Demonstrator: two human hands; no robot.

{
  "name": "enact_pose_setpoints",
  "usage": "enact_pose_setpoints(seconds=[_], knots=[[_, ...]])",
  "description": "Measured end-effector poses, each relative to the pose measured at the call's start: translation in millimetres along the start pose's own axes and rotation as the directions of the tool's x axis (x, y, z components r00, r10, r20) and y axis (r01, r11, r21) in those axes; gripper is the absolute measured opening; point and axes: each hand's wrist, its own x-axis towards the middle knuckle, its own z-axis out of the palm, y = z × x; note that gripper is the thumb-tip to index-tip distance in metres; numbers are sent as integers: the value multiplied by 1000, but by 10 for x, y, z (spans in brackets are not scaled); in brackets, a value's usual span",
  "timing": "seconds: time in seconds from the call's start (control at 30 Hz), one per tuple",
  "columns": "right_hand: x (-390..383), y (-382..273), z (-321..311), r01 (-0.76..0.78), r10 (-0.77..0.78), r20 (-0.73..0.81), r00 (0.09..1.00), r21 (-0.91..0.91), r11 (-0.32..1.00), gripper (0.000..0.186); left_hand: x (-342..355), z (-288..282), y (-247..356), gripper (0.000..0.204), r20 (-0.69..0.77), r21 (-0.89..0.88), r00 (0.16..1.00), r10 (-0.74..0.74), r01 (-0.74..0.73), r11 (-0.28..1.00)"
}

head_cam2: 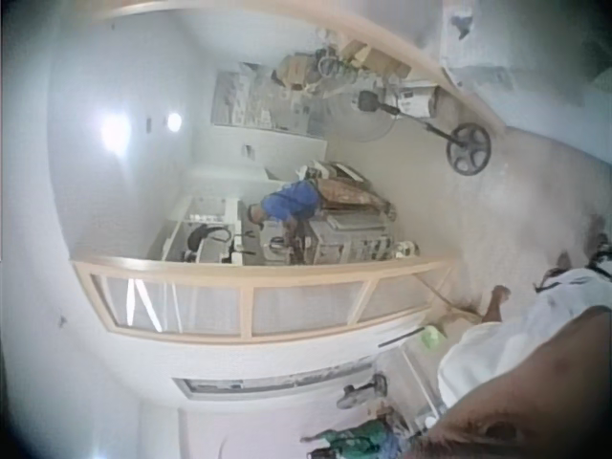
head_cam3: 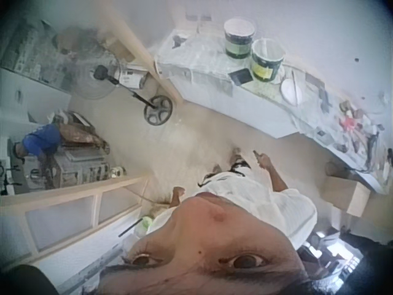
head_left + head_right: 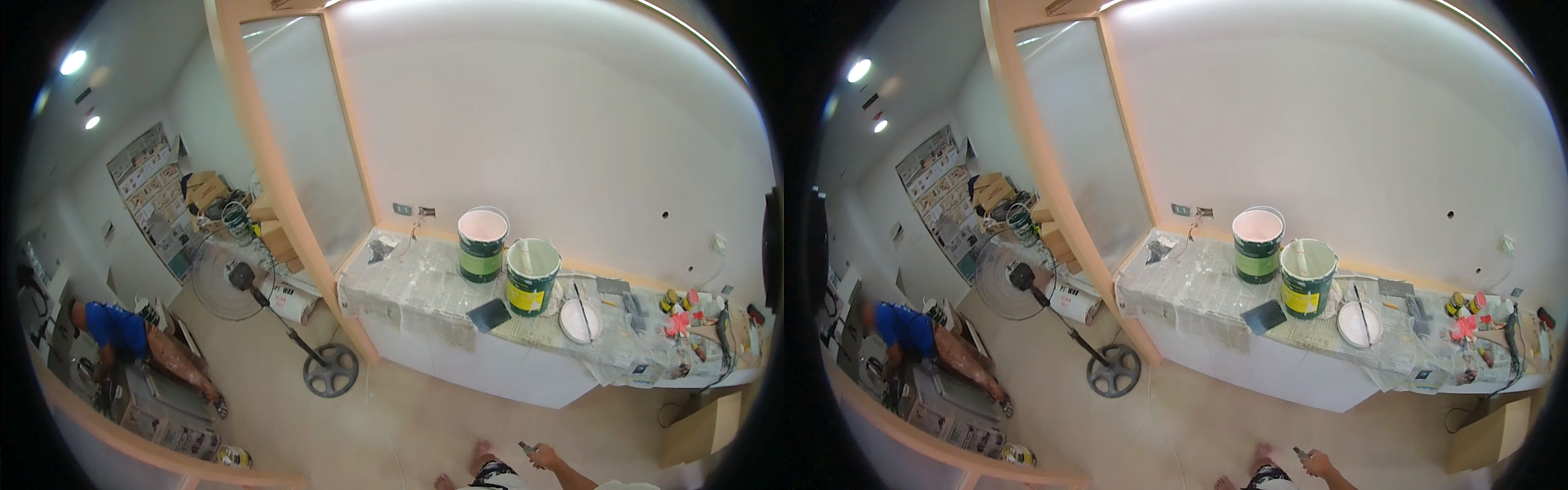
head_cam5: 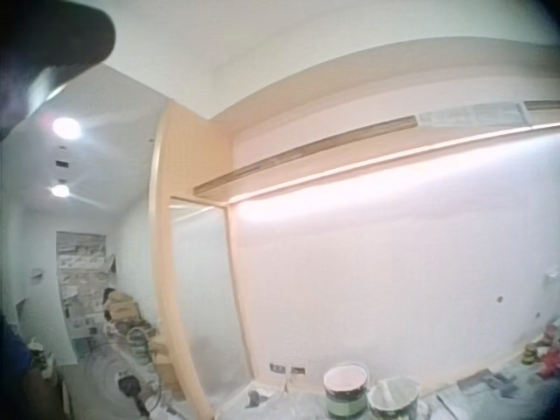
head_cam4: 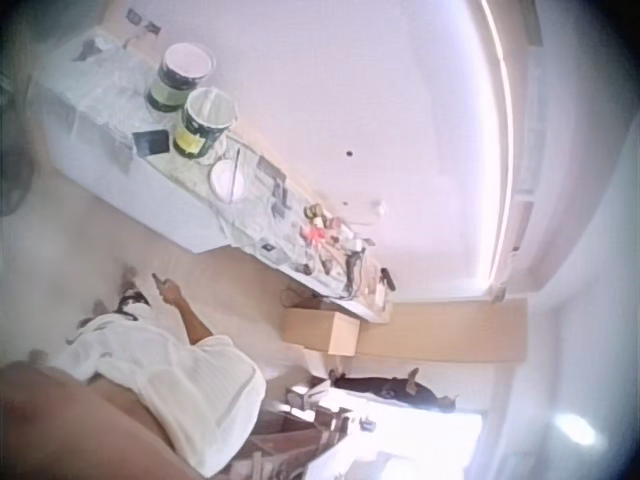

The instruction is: The person uses a utility knife to trim the edges of a light-colored laminate sheet applied to a wall. They carefully cut along the corner and the edge of a wooden trim piece, removing excess material to fit the surface.

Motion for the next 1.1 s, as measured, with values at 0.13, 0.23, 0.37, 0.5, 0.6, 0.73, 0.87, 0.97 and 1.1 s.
enact_pose_setpoints(seconds=[0.13, 0.23, 0.37, 0.5, 0.6, 0.73, 0.87, 0.97, 1.1], knots=[[441, -481, 173, 38, -31, 74, 997, -91, 995, 44, 444, -166, 294, 22, 16, -1, 996, 85, -85, 996], [907, -985, 310, 85, -70, 105, 992, -148, 985, 45, 570, -242, 374, 21, 25, -5, 988, 153, -153, 988], [1408, -2091, 562, 510, -493, 142, 858, -345, 788, 48, 669, -472, 457, 20, -58, -37, 972, 228, -230, 972], [1461, -3536, 717, 708, -703, 100, 704, -179, 683, 44, 1008, -892, 726, 17, -272, -113, 923, 272, -312, 943], [1241, -4539, 727, 809, -808, 52, 587, -29, 587, 36, 1301, -1169, 1094, 19, -446, 56, 843, 301, -310, 949], [943, -5769, 588, 846, -852, -9, 524, 125, 519, 27, 1620, -1607, 1896, 22, -513, 51, 758, 403, -441, 896], [763, -7236, -28, 912, -901, -143, 410, 53, 407, 21, 2093, -2057, 3134, 18, -523, 86, 707, 476, -512, 855], [468, -8461, -706, 935, -922, -348, -168, -353, -37, 21, 2425, -2532, 4184, 16, -502, 28, 651, 570, -646, 763], [-95, -9937, -1431, 932, -942, -310, -130, -362, -9, 36, 2682, -3124, 5552, 18, -387, 84, 439, 811, -859, 505]])
